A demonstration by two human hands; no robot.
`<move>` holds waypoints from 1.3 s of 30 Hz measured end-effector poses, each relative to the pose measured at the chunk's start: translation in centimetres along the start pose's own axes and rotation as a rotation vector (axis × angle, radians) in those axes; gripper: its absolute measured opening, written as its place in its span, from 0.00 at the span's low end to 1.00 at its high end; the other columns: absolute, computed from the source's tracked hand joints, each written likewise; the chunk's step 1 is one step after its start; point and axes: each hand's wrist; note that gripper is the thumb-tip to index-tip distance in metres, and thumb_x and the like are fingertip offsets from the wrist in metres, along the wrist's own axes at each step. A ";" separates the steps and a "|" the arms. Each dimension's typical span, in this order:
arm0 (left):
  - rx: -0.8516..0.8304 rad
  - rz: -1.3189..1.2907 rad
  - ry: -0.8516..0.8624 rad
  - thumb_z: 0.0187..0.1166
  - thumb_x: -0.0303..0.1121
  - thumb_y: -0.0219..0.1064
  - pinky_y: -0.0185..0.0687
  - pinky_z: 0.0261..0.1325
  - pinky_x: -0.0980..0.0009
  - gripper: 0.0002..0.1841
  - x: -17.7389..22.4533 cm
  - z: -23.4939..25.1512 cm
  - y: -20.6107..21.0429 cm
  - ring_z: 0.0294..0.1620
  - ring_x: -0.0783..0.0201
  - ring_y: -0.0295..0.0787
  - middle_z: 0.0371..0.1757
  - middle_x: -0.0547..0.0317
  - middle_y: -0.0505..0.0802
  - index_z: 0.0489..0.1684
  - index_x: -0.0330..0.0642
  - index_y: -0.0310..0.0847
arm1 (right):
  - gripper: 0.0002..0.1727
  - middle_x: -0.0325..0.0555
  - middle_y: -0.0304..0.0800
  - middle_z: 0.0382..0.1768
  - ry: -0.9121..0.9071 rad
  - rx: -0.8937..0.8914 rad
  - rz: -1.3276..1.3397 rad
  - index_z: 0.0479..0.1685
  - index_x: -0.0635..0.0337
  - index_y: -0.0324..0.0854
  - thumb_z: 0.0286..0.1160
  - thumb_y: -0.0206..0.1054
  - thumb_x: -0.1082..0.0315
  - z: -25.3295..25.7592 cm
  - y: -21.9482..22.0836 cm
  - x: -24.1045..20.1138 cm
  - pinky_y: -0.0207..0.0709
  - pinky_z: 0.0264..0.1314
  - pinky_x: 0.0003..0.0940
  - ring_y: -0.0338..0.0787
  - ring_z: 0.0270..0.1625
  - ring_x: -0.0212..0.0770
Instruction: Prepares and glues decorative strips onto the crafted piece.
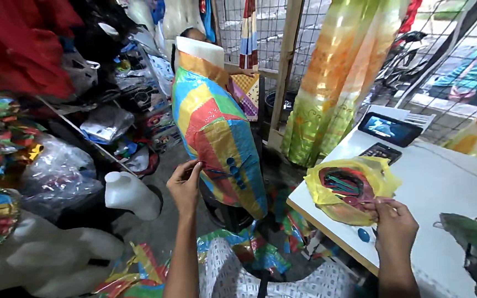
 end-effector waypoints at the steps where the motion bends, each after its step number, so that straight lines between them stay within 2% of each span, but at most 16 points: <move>1: -0.001 0.001 0.006 0.73 0.20 0.74 0.90 0.47 0.77 0.09 -0.2 0.0 0.0 0.39 0.75 0.92 0.43 0.59 0.95 0.48 0.31 0.90 | 0.08 0.31 0.88 0.28 -0.002 0.000 0.001 0.53 0.68 0.75 0.86 0.60 0.71 0.0 0.0 0.0 0.80 0.31 0.17 0.83 0.24 0.18; 6: 0.002 0.004 -0.010 0.72 0.21 0.74 0.91 0.51 0.74 0.09 -0.1 -0.2 0.3 0.43 0.71 0.93 0.46 0.54 0.94 0.48 0.31 0.91 | 0.08 0.30 0.87 0.27 -0.016 0.006 0.008 0.53 0.68 0.76 0.86 0.59 0.72 -0.1 0.0 0.2 0.80 0.32 0.16 0.83 0.24 0.18; 12: -0.005 0.039 -0.019 0.73 0.21 0.75 0.91 0.52 0.74 0.10 0.1 -0.3 0.3 0.45 0.70 0.93 0.49 0.52 0.93 0.51 0.32 0.91 | 0.08 0.30 0.87 0.26 -0.027 0.004 0.002 0.51 0.69 0.75 0.86 0.59 0.71 0.0 -0.1 0.5 0.81 0.32 0.17 0.84 0.24 0.18; 17: -0.039 0.045 -0.089 0.74 0.21 0.74 0.91 0.51 0.72 0.14 1.1 -0.3 0.1 0.45 0.69 0.93 0.51 0.51 0.93 0.57 0.32 0.88 | 0.06 0.29 0.87 0.25 -0.047 -0.002 0.020 0.49 0.68 0.75 0.85 0.59 0.72 0.0 -0.1 0.6 0.80 0.27 0.16 0.83 0.22 0.18; 20: -0.067 -0.023 -0.092 0.74 0.20 0.72 0.89 0.50 0.75 0.11 2.0 0.0 -0.3 0.44 0.72 0.90 0.50 0.55 0.92 0.54 0.32 0.88 | 0.07 0.27 0.87 0.26 -0.080 -0.003 0.026 0.49 0.66 0.75 0.86 0.60 0.70 -0.1 0.2 0.5 0.74 0.23 0.14 0.80 0.20 0.16; 22: -0.144 -0.006 -0.022 0.77 0.21 0.69 0.87 0.52 0.75 0.09 2.3 0.7 -0.8 0.45 0.73 0.89 0.52 0.55 0.91 0.52 0.31 0.87 | 0.07 0.28 0.87 0.26 -0.073 0.004 0.013 0.51 0.67 0.75 0.86 0.60 0.70 -0.2 0.4 0.4 0.73 0.23 0.14 0.79 0.20 0.15; 25: -0.397 0.135 0.135 0.83 0.25 0.61 0.85 0.54 0.69 0.09 2.9 2.2 -1.7 0.47 0.68 0.89 0.51 0.52 0.92 0.54 0.32 0.82 | 0.07 0.27 0.87 0.25 -0.059 0.014 0.002 0.50 0.67 0.76 0.86 0.59 0.71 -0.4 0.5 0.1 0.72 0.22 0.13 0.79 0.19 0.15; 27: -0.549 0.212 0.180 0.85 0.25 0.60 0.87 0.50 0.67 0.09 3.7 3.0 -2.0 0.43 0.66 0.90 0.47 0.51 0.91 0.56 0.33 0.79 | 0.06 0.28 0.86 0.24 -0.059 0.012 -0.006 0.49 0.66 0.76 0.87 0.59 0.71 -0.5 0.6 0.1 0.72 0.21 0.13 0.79 0.19 0.15; 30: -0.643 0.181 0.141 0.86 0.25 0.61 0.89 0.39 0.72 0.10 4.3 3.1 -1.8 0.34 0.69 0.90 0.45 0.53 0.92 0.59 0.36 0.81 | 0.07 0.28 0.86 0.24 -0.042 0.010 -0.010 0.49 0.66 0.76 0.87 0.59 0.70 -0.6 0.6 0.0 0.71 0.22 0.13 0.78 0.19 0.15; 33: -0.568 0.087 -0.019 0.84 0.24 0.64 0.92 0.42 0.71 0.12 4.3 2.5 -1.7 0.36 0.69 0.92 0.47 0.54 0.92 0.62 0.36 0.81 | 0.06 0.28 0.86 0.25 -0.016 0.009 -0.005 0.49 0.65 0.76 0.87 0.59 0.70 -0.8 0.5 -0.1 0.72 0.22 0.13 0.78 0.20 0.15; 36: -0.404 0.000 -0.181 0.79 0.22 0.68 0.89 0.42 0.73 0.15 4.1 1.7 -1.5 0.37 0.71 0.90 0.46 0.57 0.92 0.62 0.36 0.80 | 0.07 0.29 0.86 0.25 0.003 0.014 -0.003 0.50 0.66 0.76 0.87 0.60 0.70 -0.8 0.5 -0.1 0.71 0.23 0.13 0.78 0.20 0.15; 39: -0.138 -0.145 -0.317 0.80 0.22 0.67 0.87 0.43 0.74 0.09 3.6 0.7 -0.7 0.36 0.72 0.89 0.41 0.61 0.93 0.54 0.37 0.85 | 0.08 0.29 0.86 0.25 -0.001 0.009 -0.018 0.51 0.67 0.77 0.87 0.60 0.69 -0.7 0.6 -0.2 0.72 0.24 0.13 0.78 0.20 0.15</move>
Point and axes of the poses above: each hand's wrist, its own z-axis towards the middle knuckle, its own y-axis out of the palm, x = y × z
